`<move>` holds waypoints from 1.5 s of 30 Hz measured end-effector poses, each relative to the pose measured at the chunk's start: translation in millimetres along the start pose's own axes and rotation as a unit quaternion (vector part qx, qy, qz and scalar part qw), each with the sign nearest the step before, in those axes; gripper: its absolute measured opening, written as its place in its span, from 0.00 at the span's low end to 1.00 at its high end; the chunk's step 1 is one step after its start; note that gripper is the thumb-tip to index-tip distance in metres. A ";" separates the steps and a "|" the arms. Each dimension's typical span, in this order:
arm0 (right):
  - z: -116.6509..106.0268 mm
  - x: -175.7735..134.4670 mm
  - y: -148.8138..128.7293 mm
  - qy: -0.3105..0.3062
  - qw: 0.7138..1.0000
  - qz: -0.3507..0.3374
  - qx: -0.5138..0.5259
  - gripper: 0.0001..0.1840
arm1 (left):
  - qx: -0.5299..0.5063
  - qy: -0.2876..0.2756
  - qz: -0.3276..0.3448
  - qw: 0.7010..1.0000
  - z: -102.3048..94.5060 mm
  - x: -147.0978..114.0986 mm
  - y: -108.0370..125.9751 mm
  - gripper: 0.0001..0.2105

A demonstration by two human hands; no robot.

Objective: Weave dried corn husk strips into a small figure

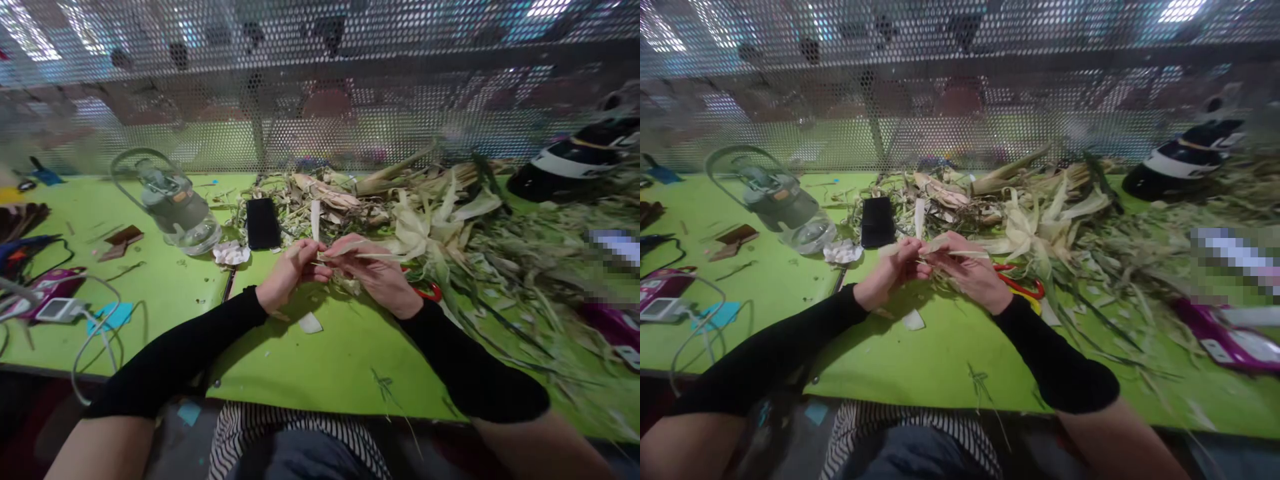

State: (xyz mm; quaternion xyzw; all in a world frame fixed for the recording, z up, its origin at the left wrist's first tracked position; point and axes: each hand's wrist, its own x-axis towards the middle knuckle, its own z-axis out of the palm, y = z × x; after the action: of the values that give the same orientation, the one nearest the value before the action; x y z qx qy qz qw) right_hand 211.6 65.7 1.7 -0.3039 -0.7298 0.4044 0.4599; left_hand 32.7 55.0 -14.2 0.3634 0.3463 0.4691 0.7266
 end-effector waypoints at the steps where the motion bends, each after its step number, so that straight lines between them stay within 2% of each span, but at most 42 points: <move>1: 0.1 -0.8 0.5 0.002 1.000 -0.002 -0.011 0.10 | -0.006 0.008 -0.002 1.000 0.1 0.4 1.2 0.13; 5: 2.9 -0.6 2.0 0.056 0.997 0.046 -0.006 0.13 | -0.008 0.011 -0.001 1.000 2.8 1.5 2.2 0.13; 9: 5.8 3.2 2.8 0.106 0.987 0.122 0.017 0.16 | 0.001 -0.036 0.027 0.999 5.6 0.6 -0.8 0.17; 12: 6.5 4.5 3.5 0.127 0.981 0.145 0.011 0.17 | 0.000 -0.057 0.063 0.996 4.3 1.2 -2.8 0.20; 19: 4.5 1.3 9.1 0.101 0.970 0.222 -0.016 0.23 | 0.111 -0.095 0.139 0.980 -2.8 5.2 -10.8 0.15; 22: 3.9 1.8 10.8 0.097 0.967 0.234 -0.005 0.25 | 0.142 -0.109 0.130 0.975 -3.6 5.9 -12.9 0.15; 25: 4.9 2.7 9.3 0.111 0.967 0.231 0.010 0.25 | 0.088 -0.077 0.098 0.988 -3.3 7.8 -9.6 0.17; 28: 8.4 1.9 6.5 0.124 0.971 0.204 0.011 0.23 | 0.031 -0.049 0.069 0.996 -3.2 10.6 -5.1 0.18; 31: 11.7 0.6 8.2 0.121 0.981 0.152 0.003 0.25 | 0.006 -0.050 0.036 0.998 -3.8 12.3 -4.0 0.19; 33: 10.9 0.9 12.9 0.122 0.986 0.111 -0.027 0.28 | 0.004 -0.046 0.005 0.999 -4.4 12.4 -4.4 0.19; 35: 6.7 2.2 18.4 0.151 0.983 0.066 -0.084 0.29 | 0.007 -0.028 -0.019 0.999 -5.1 11.9 -3.8 0.18; 38: -2.4 3.5 21.0 0.224 0.949 -0.026 -0.221 0.31 | 0.023 -0.015 -0.032 0.999 -6.1 11.0 -0.4 0.16; 40: -5.8 2.7 17.4 0.234 0.911 -0.102 -0.323 0.26 | 0.032 -0.028 -0.031 0.999 -6.5 10.5 2.1 0.15; 41: -5.8 1.7 14.6 0.222 0.893 -0.134 -0.367 0.21 | 0.035 -0.037 -0.030 0.998 -6.7 10.2 2.9 0.15; 43: -2.3 -0.9 9.0 0.157 0.871 -0.182 -0.428 0.13 | 0.049 -0.051 -0.024 0.997 -7.2 9.9 2.9 0.15; 45: 3.5 -3.3 4.9 0.068 0.865 -0.201 -0.454 0.13 | 0.075 -0.057 -0.002 0.996 -8.1 9.9 1.1 0.15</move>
State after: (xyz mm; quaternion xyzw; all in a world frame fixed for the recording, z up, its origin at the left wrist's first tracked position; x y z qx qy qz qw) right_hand 210.0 64.4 -4.9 -0.3523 -0.8452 -0.0948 0.3906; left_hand 28.6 66.1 -18.9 0.4424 0.3390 0.4189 0.7168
